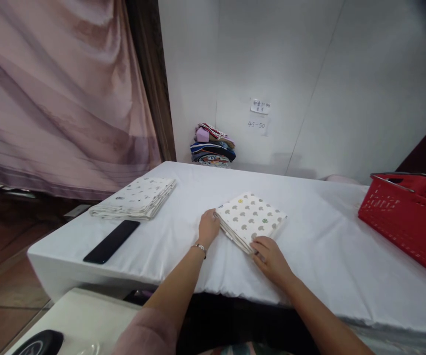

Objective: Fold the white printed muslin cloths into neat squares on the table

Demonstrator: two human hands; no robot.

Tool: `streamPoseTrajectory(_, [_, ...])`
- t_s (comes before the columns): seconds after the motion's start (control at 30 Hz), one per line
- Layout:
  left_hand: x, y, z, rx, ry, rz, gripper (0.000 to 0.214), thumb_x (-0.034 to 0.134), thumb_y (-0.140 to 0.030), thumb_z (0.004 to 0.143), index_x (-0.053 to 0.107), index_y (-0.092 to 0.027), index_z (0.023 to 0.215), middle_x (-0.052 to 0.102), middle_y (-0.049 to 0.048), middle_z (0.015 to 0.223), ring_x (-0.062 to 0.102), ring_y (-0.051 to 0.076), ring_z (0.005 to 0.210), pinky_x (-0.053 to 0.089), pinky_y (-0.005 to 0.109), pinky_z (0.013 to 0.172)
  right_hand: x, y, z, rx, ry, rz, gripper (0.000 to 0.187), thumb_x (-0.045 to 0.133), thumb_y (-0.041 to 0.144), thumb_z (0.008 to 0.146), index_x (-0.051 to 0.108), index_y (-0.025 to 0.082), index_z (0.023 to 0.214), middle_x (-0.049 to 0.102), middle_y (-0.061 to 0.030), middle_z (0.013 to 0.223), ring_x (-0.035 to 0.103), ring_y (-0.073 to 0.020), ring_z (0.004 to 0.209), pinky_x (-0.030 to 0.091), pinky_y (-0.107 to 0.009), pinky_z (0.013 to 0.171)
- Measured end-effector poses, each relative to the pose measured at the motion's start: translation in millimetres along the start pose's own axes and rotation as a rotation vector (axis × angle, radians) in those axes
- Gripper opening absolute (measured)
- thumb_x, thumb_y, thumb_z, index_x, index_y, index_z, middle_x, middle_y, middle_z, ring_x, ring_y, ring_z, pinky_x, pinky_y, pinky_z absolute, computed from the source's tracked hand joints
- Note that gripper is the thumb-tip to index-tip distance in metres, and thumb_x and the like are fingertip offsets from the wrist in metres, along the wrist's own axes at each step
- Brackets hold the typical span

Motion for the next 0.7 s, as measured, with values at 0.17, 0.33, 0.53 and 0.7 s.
streamPoseTrajectory(0.17, [3.0,7,23,-0.095,0.099,-0.017,0.041,0.046,-0.019,0.078,0.058,-0.018,0.117,0.060,0.0075,0.119,0.055,0.021,0.107,0.043,0.030,0.089,7,-1,-2,0.000,0.000,-0.053,0.029,0.051,0.019,0.081,0.060,0.021,0.108,0.058,-0.0105,0.109,0.051,-0.0260,0.104,0.042,-0.044,0.091])
streamPoseTrajectory(0.33, [7.5,11,34,-0.144,0.104,-0.034,0.031,0.043,-0.019,0.078,0.067,-0.023,0.098,0.068,0.0024,0.102,0.060,0.018,0.094,0.044,0.026,0.076,12,-3,-3,-0.034,-0.036,-0.080,0.021,0.051,0.017,0.081,0.060,0.020,0.100,0.059,-0.0096,0.101,0.052,-0.0243,0.096,0.043,-0.042,0.085])
streamPoseTrajectory(0.53, [9.5,19,42,-0.232,0.078,-0.036,0.032,0.044,-0.018,0.077,0.069,-0.024,0.096,0.070,0.0015,0.097,0.061,0.018,0.091,0.043,0.024,0.072,17,1,-5,-0.081,-0.118,-0.090,0.016,0.048,0.016,0.084,0.060,0.018,0.094,0.059,-0.0077,0.092,0.053,-0.0207,0.088,0.044,-0.039,0.079])
streamPoseTrajectory(0.7, [10.4,21,45,-0.222,0.089,-0.030,0.031,0.044,-0.018,0.077,0.070,-0.024,0.095,0.070,0.0024,0.097,0.062,0.019,0.091,0.044,0.025,0.073,16,3,-5,-0.108,-0.146,-0.090,0.015,0.047,0.016,0.085,0.059,0.019,0.094,0.059,-0.0070,0.091,0.053,-0.0200,0.086,0.044,-0.037,0.077])
Point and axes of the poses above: each hand's wrist, its own z-axis towards the middle knuckle, its own x-axis out of the palm, y = z × x, the point moved 2 cm from there along z, towards the middle knuckle
